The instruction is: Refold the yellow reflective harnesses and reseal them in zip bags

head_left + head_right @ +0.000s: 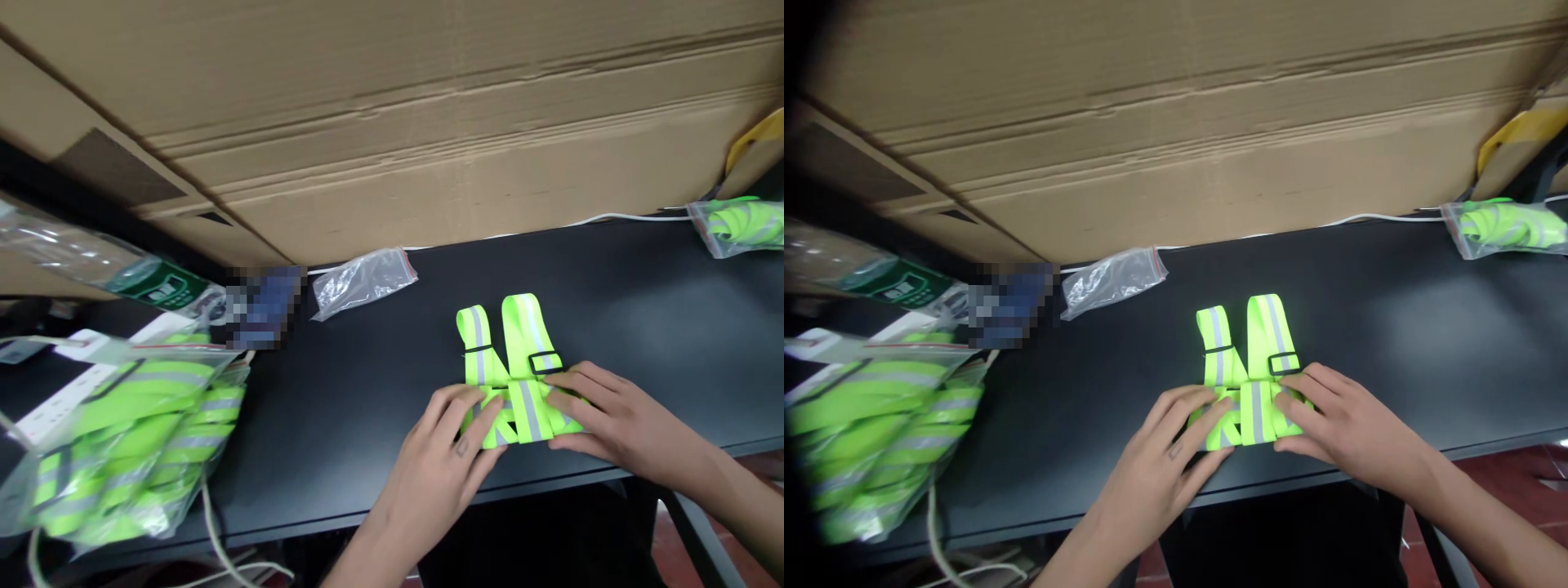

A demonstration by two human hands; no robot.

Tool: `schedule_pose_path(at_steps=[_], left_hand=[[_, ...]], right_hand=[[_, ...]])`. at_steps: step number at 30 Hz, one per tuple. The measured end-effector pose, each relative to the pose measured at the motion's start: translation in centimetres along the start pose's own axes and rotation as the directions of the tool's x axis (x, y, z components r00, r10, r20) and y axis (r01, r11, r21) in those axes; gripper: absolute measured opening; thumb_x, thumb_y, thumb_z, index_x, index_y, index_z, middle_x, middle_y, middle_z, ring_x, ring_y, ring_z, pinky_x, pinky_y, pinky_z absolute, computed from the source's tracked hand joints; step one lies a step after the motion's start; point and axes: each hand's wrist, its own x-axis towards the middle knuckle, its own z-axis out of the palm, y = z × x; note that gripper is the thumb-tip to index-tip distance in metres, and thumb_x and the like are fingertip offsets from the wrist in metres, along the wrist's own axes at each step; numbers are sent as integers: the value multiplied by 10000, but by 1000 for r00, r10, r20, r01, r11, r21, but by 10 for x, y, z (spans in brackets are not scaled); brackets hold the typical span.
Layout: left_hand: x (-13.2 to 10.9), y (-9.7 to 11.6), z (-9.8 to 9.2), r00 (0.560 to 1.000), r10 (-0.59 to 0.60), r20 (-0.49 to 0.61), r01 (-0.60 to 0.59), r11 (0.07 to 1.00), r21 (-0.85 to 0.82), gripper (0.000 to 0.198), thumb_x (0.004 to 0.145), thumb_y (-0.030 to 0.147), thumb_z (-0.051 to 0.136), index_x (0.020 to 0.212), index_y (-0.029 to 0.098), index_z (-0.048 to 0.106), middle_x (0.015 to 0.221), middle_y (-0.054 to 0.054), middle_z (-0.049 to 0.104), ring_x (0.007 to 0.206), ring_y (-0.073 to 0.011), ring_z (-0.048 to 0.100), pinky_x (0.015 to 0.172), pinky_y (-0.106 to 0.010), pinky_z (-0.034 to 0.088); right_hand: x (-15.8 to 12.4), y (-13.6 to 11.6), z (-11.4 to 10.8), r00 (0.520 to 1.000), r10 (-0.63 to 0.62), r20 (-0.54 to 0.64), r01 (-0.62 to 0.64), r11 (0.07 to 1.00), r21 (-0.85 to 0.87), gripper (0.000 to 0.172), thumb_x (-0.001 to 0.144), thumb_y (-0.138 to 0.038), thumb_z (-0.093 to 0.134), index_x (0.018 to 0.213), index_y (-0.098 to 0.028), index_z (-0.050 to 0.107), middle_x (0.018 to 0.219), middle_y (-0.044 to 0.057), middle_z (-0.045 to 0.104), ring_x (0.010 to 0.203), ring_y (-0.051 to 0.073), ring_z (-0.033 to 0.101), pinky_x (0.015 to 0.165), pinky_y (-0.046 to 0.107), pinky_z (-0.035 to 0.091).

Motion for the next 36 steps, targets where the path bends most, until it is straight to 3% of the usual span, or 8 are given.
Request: schedule_pose_path(at_steps=[4, 10, 15, 19, 22, 25, 30, 36], left_hand=[[10, -9, -4, 998, -32, -61, 22, 988, -151, 306, 1012, 255, 561, 1308, 188, 523, 1160, -90, 675, 1066, -228, 608, 907, -384, 544], [47, -25, -6, 976, -204, 76, 217, 938, -270, 198, 1052, 336, 457, 1122, 225, 606, 1023, -25, 671, 949, -209, 587, 854, -374, 512], [63, -36, 10, 952, -306, 26, 307, 948, -88, 280, 1052, 324, 413, 1185, 224, 639, 1033, -67, 563, 957, -243, 509, 909, -455, 490], [64, -33, 17, 960, -247, -130, 264, 955, 136, 222, 1016, 257, 483, 1102, 130, 643, 1050, -121, 570, 953, -270, 518, 848, -450, 519], [60, -25, 14, 982, -124, -145, 155, 960, 233, 259, 1035, 198, 429, 913, 157, 655, 939, -92, 640, 904, -245, 572, 788, -390, 544], [48, -16, 10, 990, -42, -137, 72, 971, 226, 267, 1044, 248, 428, 994, 143, 668, 967, -103, 690, 942, -249, 622, 806, -388, 574], [22, -6, 9, 995, 47, -90, -30, 982, 186, 512, 970, 412, 577, 1284, 8, 549, 1273, -248, 630, 1210, -375, 559, 992, -531, 529], [40, -10, -7, 995, -95, 34, 98, 989, -107, 222, 994, 374, 553, 1085, 180, 608, 1100, -101, 656, 1059, -270, 562, 907, -458, 530]], right_hand=[[10, 11, -6, 998, 49, 49, -55, 987, 149, 364, 978, -488, 557, 1117, -159, 626, 1042, 112, 669, 998, 257, 597, 859, 414, 542], [27, 32, -6, 951, 294, 95, -306, 938, 164, 333, 1031, -447, 412, 1036, -225, 662, 1144, 119, 544, 1066, 276, 511, 923, 464, 480], [35, 43, 9, 925, 380, 32, -381, 924, 30, 365, 1038, -466, 369, 1139, -185, 580, 1153, 136, 561, 1033, 284, 536, 871, 467, 469], [36, 38, 11, 951, 269, -156, -287, 952, -108, 281, 1029, -397, 458, 1032, -154, 599, 1037, 139, 629, 953, 275, 574, 812, 425, 472], [32, 26, 6, 988, 82, -127, -101, 984, -148, 230, 1031, -306, 473, 942, -178, 642, 911, 90, 677, 881, 237, 619, 785, 390, 485], [24, 12, 2, 994, -20, -110, 7, 993, -118, 419, 979, -518, 544, 1083, -130, 661, 1010, 137, 700, 1002, 289, 643, 847, 439, 528], [7, -1, 5, 994, 20, -106, -34, 991, -132, 447, 961, -401, 623, 1271, -81, 602, 1156, 160, 692, 1135, 305, 608, 962, 467, 520], [19, 23, -5, 989, 134, 67, -144, 973, 178, 339, 981, -493, 554, 1076, -187, 663, 1014, 97, 664, 1026, 264, 567, 886, 425, 518]])
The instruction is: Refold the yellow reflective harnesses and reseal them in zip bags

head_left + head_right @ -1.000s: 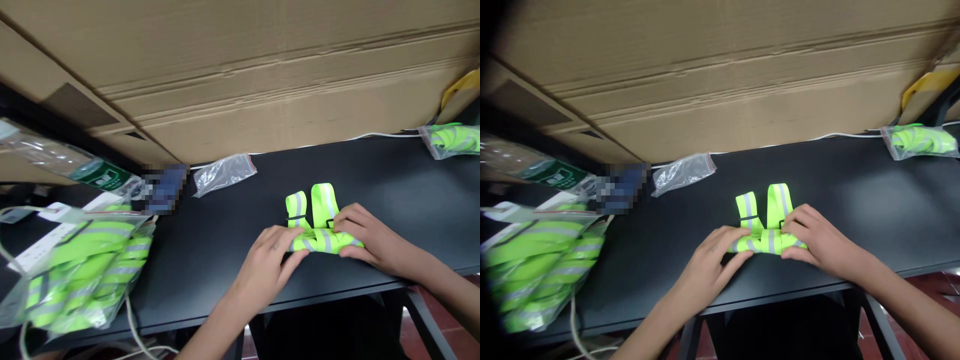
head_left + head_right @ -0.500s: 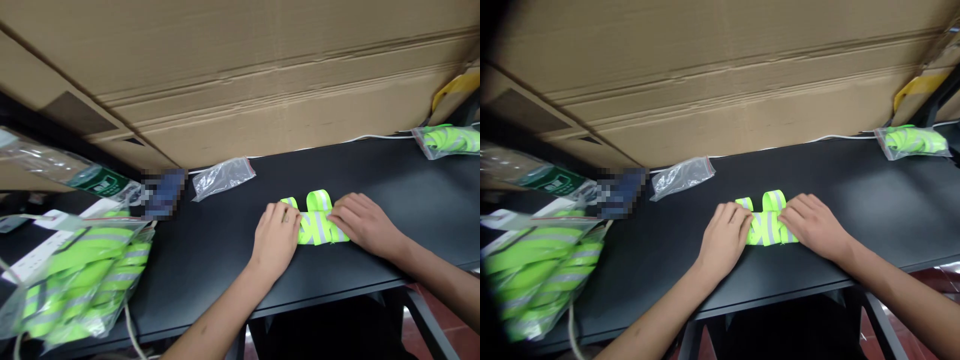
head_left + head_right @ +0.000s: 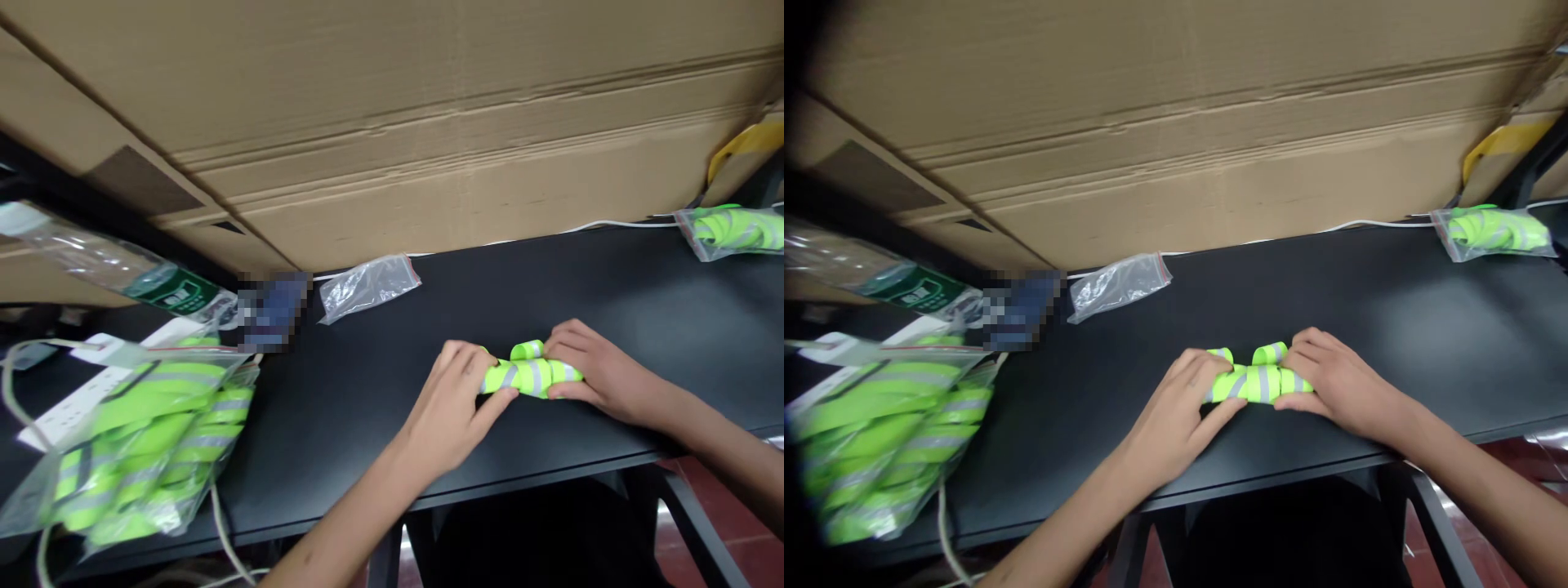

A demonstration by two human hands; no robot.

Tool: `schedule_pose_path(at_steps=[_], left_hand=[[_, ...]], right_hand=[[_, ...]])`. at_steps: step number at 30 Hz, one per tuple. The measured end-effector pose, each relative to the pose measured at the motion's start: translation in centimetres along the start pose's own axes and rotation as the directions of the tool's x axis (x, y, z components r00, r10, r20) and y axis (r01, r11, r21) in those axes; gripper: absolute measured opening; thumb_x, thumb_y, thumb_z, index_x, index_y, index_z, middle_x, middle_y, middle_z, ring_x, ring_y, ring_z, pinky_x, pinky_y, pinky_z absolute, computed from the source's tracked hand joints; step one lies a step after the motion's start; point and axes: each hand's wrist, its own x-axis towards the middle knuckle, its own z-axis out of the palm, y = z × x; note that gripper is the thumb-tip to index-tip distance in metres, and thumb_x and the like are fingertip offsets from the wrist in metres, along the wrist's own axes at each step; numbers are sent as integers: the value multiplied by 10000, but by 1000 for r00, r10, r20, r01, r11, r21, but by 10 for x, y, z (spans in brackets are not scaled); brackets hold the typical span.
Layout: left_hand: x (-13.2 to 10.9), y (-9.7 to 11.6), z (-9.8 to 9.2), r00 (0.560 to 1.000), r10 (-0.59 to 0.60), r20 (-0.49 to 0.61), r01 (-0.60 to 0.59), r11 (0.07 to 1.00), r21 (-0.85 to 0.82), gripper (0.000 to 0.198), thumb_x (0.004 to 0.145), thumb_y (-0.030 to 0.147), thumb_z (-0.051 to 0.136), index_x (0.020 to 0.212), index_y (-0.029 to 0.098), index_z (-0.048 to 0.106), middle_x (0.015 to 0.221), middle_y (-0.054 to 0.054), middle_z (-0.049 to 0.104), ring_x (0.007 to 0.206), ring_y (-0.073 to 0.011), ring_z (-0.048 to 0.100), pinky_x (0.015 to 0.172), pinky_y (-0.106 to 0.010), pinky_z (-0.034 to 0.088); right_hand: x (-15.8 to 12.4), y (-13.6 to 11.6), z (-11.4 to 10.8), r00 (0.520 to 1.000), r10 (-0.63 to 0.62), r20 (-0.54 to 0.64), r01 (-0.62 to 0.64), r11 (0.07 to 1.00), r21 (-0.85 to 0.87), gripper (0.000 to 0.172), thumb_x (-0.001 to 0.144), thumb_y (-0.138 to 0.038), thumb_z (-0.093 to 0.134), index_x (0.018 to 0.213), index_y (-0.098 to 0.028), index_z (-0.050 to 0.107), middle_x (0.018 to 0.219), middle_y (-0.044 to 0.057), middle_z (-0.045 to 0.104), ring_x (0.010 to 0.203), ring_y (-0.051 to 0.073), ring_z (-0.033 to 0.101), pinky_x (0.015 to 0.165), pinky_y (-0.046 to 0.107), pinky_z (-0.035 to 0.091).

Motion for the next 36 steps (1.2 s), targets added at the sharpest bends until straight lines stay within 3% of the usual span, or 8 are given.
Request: schedule_pose_path(at_steps=[5, 10, 13, 17, 21, 25, 31, 36], left_hand=[[42, -23, -3, 989, -138, 49, 138, 990, 12, 356, 994, 474, 497, 853, 185, 650, 1105, -89, 559, 1050, -272, 483, 944, -488, 459], [55, -43, 13, 969, -238, 60, 236, 971, 46, 410, 1002, 486, 476, 1278, 197, 568, 1235, -106, 544, 1226, -316, 431, 1040, -548, 367], [50, -39, 16, 971, -230, 58, 227, 972, 53, 385, 1026, 424, 444, 1355, 246, 538, 1354, -106, 506, 1398, -335, 316, 1118, -584, 294], [45, -27, 20, 965, -256, 53, 252, 965, 75, 372, 1046, 398, 398, 1345, 282, 587, 1462, -104, 462, 1497, -355, 229, 1174, -642, 215], [42, -15, 34, 944, -329, -23, 330, 939, 92, 406, 1057, 335, 335, 1348, 244, 603, 1548, -118, 445, 1510, -363, 267, 1191, -676, 198], [31, 0, 45, 912, -410, -25, 411, 911, 48, 477, 1049, 273, 278, 1444, 121, 498, 1632, -178, 315, 1543, -324, 191, 1231, -639, 172], [-12, 24, 43, 981, -182, 62, 174, 978, 117, 639, 994, 226, 327, 1564, -18, 176, 1620, -255, 232, 1525, -302, 163, 1201, -529, 354], [-24, 35, 58, 996, -22, -91, 60, 898, 435, 528, 994, 205, 417, 1397, -136, 442, 1389, -348, 542, 1357, -386, 502, 1093, -484, 500]], right_hand=[[28, 33, -4, 988, 129, 85, -130, 991, 12, 445, 1037, -513, 376, 836, -209, 633, 1038, 89, 576, 977, 244, 520, 891, 449, 470], [38, 45, 4, 970, 227, -91, -238, 963, -127, 411, 1010, -552, 424, 1086, -196, 614, 1142, 135, 569, 1031, 293, 543, 885, 493, 471], [36, 26, 0, 931, 198, -306, -280, 925, -255, 391, 991, -436, 520, 1235, -133, 558, 1224, 195, 586, 1094, 341, 561, 913, 521, 481], [35, -22, 4, 925, 123, -361, -245, 916, -317, 343, 995, -184, 425, 1307, -177, 568, 1391, 165, 577, 1298, 349, 506, 1046, 543, 438], [43, -57, 40, 869, 381, -316, -452, 871, -193, 517, 1038, -396, 353, 1457, -112, 453, 1521, 250, 448, 1454, 483, 312, 1050, 766, 346], [49, -57, 63, 803, 514, -302, -568, 814, -124, 616, 1049, -472, 289, 1475, -49, 429, 1633, 289, 209, 1520, 496, 4, 1086, 824, 194], [39, -26, 40, 959, 283, -26, -284, 947, -152, 620, 1070, -452, 258, 1589, -114, 268, 1693, 178, -7, 1546, 356, -88, 1221, 639, 96], [45, 0, 21, 987, -6, 162, 11, 999, -32, 654, 1072, -457, 294, 1617, -130, 140, 1688, 164, 95, 1561, 278, -6, 1249, 573, 116]])
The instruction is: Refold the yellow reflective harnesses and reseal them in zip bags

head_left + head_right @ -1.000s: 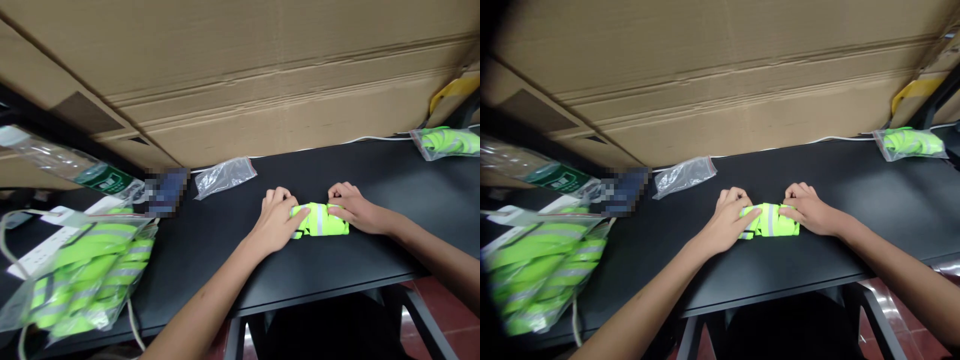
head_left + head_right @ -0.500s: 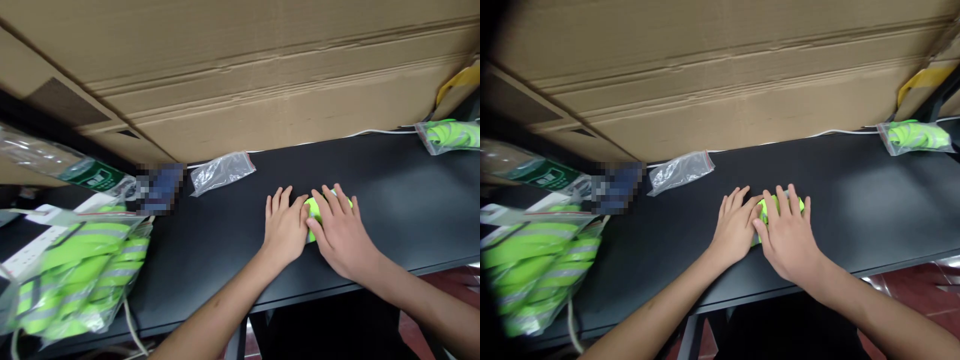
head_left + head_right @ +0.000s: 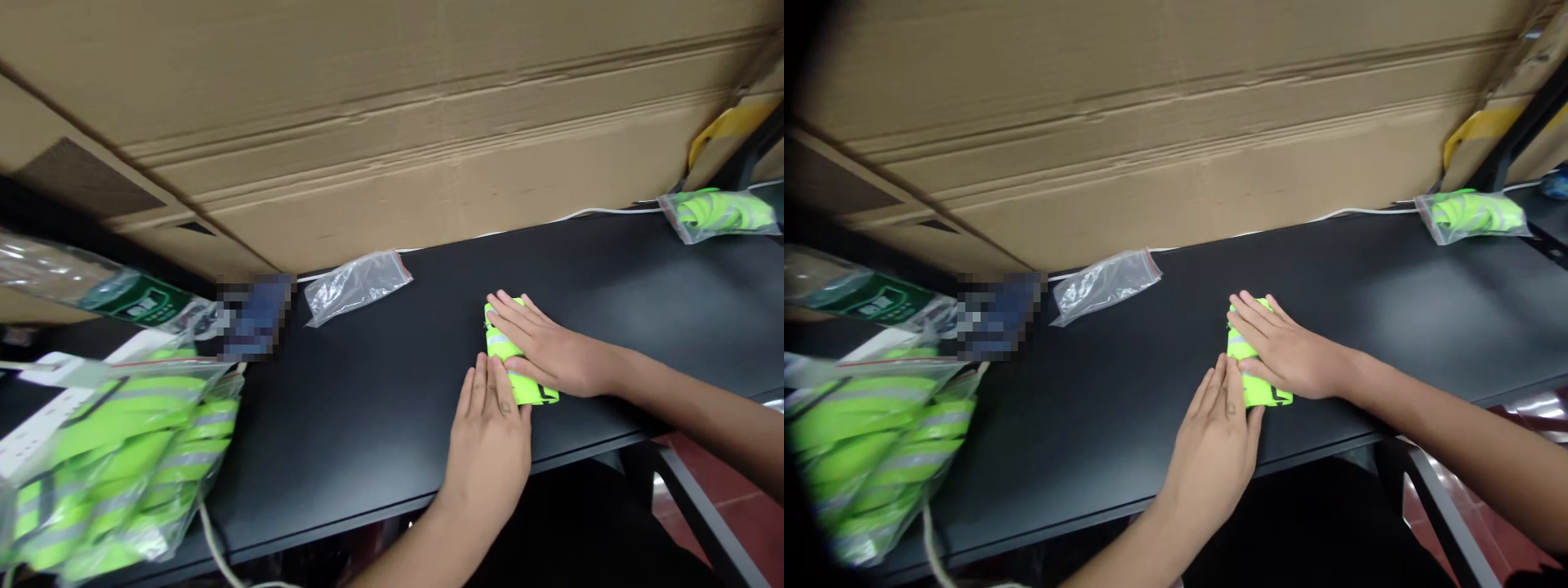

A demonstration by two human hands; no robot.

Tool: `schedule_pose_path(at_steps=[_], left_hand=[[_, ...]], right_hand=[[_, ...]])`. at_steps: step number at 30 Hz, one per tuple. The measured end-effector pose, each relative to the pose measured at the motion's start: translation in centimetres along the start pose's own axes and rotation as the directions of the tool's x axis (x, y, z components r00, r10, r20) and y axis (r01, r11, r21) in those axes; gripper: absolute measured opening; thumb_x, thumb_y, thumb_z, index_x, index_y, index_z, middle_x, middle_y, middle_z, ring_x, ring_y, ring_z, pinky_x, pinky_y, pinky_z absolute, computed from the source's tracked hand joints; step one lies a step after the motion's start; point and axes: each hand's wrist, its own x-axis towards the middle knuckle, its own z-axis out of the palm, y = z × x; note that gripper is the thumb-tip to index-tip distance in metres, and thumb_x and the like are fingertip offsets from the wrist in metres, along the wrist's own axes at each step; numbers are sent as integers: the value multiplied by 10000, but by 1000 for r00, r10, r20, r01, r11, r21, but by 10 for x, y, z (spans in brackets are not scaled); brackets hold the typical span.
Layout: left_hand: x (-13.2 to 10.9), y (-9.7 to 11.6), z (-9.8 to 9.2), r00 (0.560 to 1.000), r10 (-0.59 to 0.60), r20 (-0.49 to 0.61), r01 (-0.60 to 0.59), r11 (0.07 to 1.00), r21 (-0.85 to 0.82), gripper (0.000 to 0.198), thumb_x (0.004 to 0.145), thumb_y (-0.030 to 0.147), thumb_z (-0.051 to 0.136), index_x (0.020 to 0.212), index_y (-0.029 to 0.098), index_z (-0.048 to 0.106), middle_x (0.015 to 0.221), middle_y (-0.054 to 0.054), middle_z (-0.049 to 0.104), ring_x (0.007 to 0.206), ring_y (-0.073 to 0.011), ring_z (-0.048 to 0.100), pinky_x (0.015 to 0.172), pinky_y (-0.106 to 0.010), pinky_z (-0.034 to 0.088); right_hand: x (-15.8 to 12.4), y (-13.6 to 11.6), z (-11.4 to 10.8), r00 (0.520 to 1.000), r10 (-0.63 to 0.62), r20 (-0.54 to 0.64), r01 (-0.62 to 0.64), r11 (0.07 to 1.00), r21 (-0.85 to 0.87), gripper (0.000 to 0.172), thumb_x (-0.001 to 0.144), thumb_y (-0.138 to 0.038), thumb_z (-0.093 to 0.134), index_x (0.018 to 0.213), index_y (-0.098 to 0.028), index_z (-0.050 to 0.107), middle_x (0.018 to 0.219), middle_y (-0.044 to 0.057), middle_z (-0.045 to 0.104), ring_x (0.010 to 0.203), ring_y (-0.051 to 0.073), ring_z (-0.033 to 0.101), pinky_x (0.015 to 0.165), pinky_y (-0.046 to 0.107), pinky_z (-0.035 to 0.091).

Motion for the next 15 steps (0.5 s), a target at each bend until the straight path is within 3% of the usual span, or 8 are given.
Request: schedule_pose_path(at_steps=[4, 8, 12, 15], left_hand=[[11, 21, 11, 983, -64, -171, 92, 983, 161, 425, 997, 213, 467, 1184, -116, 660, 1147, -331, 699, 1151, -378, 684, 948, -433, 600], [19, 37, 15, 961, -102, -259, 150, 973, 173, 325, 914, 100, 509, 1025, -94, 744, 1027, -319, 735, 1041, -393, 731, 830, -417, 639], [17, 42, 16, 961, -91, -261, 133, 980, 147, 316, 846, 49, 527, 1021, -83, 754, 1029, -321, 736, 1036, -409, 729, 849, -442, 629], [13, 37, 12, 963, -68, -262, 85, 995, 55, 283, 867, 141, 573, 970, -25, 778, 998, -284, 757, 1044, -419, 724, 860, -490, 614]], right_hand=[[13, -6, -3, 999, 18, 29, -19, 1000, 1, 560, 1079, -341, 245, 1538, -34, 343, 1668, 227, 142, 1553, 312, -11, 1243, 573, 158], [20, -29, 5, 965, 239, -113, -243, 969, -30, 510, 1076, -377, 276, 1378, -108, 586, 1638, 227, 259, 1540, 396, 88, 1201, 600, 266], [21, -43, 14, 871, 428, -243, -471, 867, -161, 669, 934, -644, 525, 1359, -131, 587, 1616, 286, 261, 1425, 550, 327, 1050, 680, 416], [18, -44, 16, 879, 407, -250, -464, 849, -251, 668, 926, -632, 547, 1344, -112, 579, 1582, 315, 310, 1359, 556, 427, 999, 678, 454]])
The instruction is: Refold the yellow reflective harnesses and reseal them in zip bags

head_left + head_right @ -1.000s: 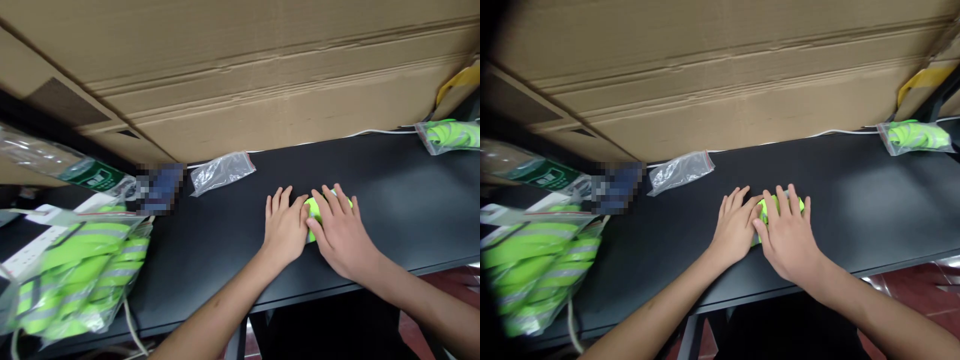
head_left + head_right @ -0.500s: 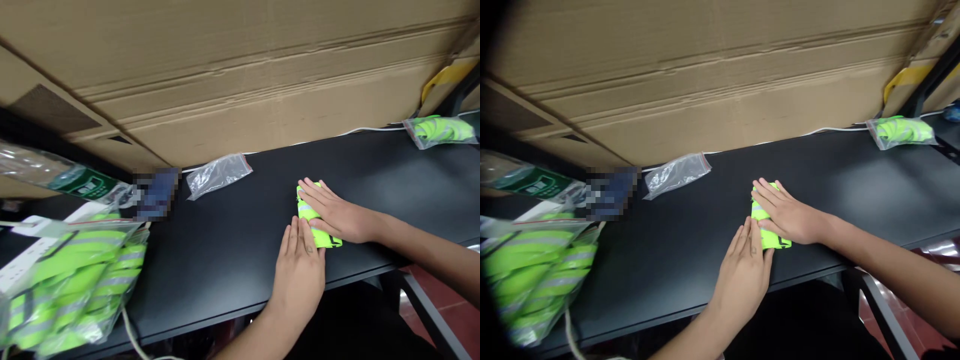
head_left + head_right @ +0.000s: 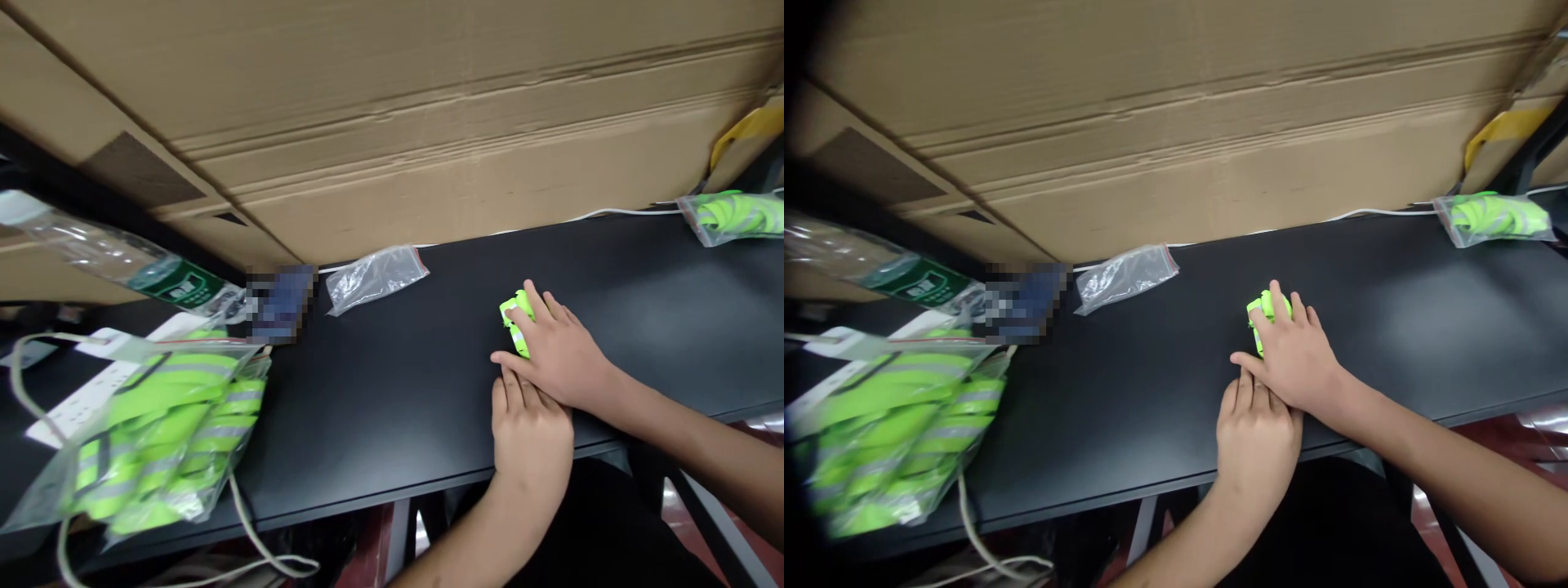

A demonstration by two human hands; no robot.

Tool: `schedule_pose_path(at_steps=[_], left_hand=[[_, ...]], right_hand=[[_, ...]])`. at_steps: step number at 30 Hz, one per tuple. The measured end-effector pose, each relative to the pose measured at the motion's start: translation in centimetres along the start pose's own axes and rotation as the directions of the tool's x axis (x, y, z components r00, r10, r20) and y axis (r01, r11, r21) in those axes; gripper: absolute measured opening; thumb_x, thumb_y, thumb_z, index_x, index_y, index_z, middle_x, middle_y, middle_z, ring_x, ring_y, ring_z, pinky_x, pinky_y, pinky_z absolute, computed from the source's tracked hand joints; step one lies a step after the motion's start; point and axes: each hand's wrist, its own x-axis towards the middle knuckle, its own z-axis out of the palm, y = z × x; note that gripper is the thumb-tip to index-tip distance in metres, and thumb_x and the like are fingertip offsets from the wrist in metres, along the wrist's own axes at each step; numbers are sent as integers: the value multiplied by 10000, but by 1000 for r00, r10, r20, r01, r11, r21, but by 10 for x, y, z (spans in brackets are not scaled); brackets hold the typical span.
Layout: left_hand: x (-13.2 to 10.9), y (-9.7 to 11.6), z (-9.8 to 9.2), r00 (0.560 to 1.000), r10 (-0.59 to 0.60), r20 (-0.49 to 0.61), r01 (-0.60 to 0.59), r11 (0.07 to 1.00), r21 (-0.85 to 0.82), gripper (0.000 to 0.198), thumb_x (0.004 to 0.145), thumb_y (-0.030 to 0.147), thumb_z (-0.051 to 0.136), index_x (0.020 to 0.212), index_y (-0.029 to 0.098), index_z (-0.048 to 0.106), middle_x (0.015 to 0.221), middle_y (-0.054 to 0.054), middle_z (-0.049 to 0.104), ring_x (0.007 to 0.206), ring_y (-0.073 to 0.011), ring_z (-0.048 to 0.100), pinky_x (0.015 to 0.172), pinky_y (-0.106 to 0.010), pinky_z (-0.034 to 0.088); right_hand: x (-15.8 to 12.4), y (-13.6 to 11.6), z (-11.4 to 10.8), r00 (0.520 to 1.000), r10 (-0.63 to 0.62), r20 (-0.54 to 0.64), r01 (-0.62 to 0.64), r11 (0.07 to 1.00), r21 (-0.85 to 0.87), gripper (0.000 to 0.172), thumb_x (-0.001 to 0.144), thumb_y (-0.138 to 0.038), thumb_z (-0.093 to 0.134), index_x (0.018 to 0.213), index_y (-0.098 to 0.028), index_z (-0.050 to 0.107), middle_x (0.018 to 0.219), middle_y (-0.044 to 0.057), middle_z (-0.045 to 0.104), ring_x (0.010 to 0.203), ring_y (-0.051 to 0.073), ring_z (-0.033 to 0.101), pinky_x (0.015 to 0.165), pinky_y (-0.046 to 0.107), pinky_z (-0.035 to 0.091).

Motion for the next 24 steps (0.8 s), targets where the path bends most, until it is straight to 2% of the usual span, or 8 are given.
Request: schedule_pose_path(at_steps=[3, 7, 10, 12, 14, 17, 20, 24], left_hand=[[0, -18, -15, 996, 76, 48, -62, 968, -243, 301, 913, 255, 569, 937, 41, 778, 1001, -231, 771, 1082, -393, 711, 901, -509, 585], [12, -67, -38, 984, 125, 125, -38, 843, -536, 346, 982, 227, 490, 722, 175, 712, 727, -46, 762, 844, -212, 763, 818, -343, 590], [34, -118, -43, 987, 79, 139, -14, 910, -415, 348, 997, 267, 486, 734, 185, 697, 769, -43, 756, 741, -193, 727, 730, -333, 573], [52, -154, -38, 990, 56, 132, -17, 960, -278, 321, 996, 303, 483, 796, 191, 707, 845, -61, 758, 856, -231, 721, 812, -375, 564], [71, -189, -26, 989, 21, 148, -5, 994, -108, 268, 966, 350, 524, 1011, 165, 712, 1088, -124, 735, 1091, -308, 664, 967, -466, 512], [95, -232, -6, 977, -77, 197, 63, 995, 79, 686, 864, 497, 650, 1392, 81, 516, 1446, -239, 527, 1381, -401, 454, 1129, -551, 360], [111, -261, 14, 947, -177, 270, 146, 981, 129, 1064, 766, 675, 682, 1526, 32, 309, 1554, -291, 383, 1485, -441, 288, 1200, -608, 189], [117, -273, 33, 898, -227, 377, 217, 974, 70, 994, 820, 724, 579, 1532, 82, 319, 1503, -263, 476, 1400, -431, 438, 1159, -611, 257]], right_hand=[[-2, 9, -1, 980, -197, -10, 197, 980, -40, 463, 990, -434, 535, 1323, -117, 597, 1567, 277, 369, 1400, 474, 423, 1047, 578, 466], [-4, 31, -2, 899, -438, -24, 434, 895, -101, 334, 1009, -277, 509, 1305, -165, 614, 1563, 178, 433, 1449, 377, 391, 1104, 518, 431], [-9, 47, 0, 877, -480, -39, 469, 870, -153, 340, 1032, -247, 455, 1339, -206, 593, 1556, 115, 465, 1445, 343, 407, 1105, 539, 417], [-14, 54, 2, 877, -477, -50, 462, 868, -183, 348, 1046, -239, 420, 1353, -236, 584, 1560, 74, 470, 1449, 328, 402, 1109, 558, 397], [-19, 56, 3, 880, -470, -63, 450, 870, -200, 345, 1053, -276, 417, 1356, -257, 582, 1568, 40, 464, 1454, 323, 391, 1120, 574, 369], [-25, 57, 3, 889, -452, -72, 429, 878, -212, 394, 1025, -428, 476, 1360, -250, 585, 1575, 39, 454, 1441, 378, 376, 1081, 583, 395], [-25, 57, 0, 889, -457, -36, 435, 867, -243, 402, 996, -431, 516, 1339, -239, 602, 1585, 58, 434, 1315, 412, 475, 903, 529, 504], [-20, 60, -4, 865, -501, -8, 481, 834, -270, 352, 983, -261, 519, 1324, -272, 606, 1583, 47, 434, 1084, 325, 580, 771, 464, 515]])
